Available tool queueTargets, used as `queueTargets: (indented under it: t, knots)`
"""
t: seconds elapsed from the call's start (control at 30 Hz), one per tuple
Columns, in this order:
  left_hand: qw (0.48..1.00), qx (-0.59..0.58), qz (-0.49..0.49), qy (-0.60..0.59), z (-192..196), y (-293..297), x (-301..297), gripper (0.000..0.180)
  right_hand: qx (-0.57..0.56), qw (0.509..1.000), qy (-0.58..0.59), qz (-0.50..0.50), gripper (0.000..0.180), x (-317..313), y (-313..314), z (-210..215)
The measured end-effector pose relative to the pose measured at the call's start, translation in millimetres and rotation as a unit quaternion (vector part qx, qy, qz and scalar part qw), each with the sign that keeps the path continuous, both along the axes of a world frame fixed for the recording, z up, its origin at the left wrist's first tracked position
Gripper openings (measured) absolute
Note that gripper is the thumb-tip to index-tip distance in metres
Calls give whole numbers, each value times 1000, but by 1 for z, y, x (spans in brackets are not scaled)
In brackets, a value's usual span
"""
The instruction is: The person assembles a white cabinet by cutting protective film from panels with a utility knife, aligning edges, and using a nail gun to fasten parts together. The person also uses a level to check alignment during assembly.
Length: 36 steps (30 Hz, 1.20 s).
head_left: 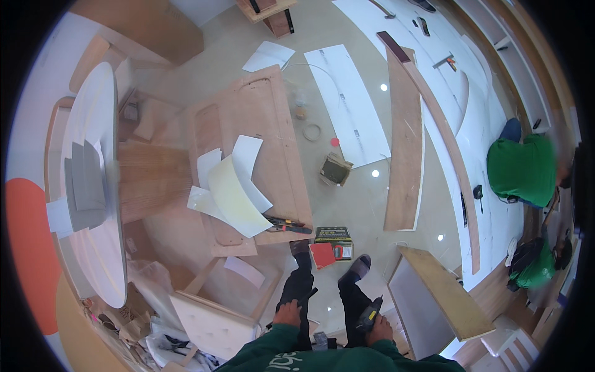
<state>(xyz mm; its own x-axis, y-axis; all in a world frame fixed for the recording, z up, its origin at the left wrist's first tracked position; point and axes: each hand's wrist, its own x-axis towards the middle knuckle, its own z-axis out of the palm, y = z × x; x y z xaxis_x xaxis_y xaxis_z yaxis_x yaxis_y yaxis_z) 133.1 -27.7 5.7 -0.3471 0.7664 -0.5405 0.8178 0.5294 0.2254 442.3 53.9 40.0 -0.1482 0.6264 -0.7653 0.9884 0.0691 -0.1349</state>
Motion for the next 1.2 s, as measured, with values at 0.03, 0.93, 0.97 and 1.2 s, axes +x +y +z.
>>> queueTargets:
  t: [0.03, 0.93, 0.97, 1.2]
  knots:
    - [1000, -18, 3, 5, -2, 3, -4, 29, 9, 1000, 7, -7, 58, -2, -3, -1]
    - [930, 82, -259, -249, 154, 143, -21, 20, 77, 750, 10, -656, 46, 8, -252, 218]
    - [911, 132, -332, -208, 161, 141, -21, 24, 72, 723, -11, -687, 45, -2, -289, 207]
    - [917, -23, -310, -250, 188, 123, -53, 26, -86, 601, -107, -787, 48, -108, -418, 203]
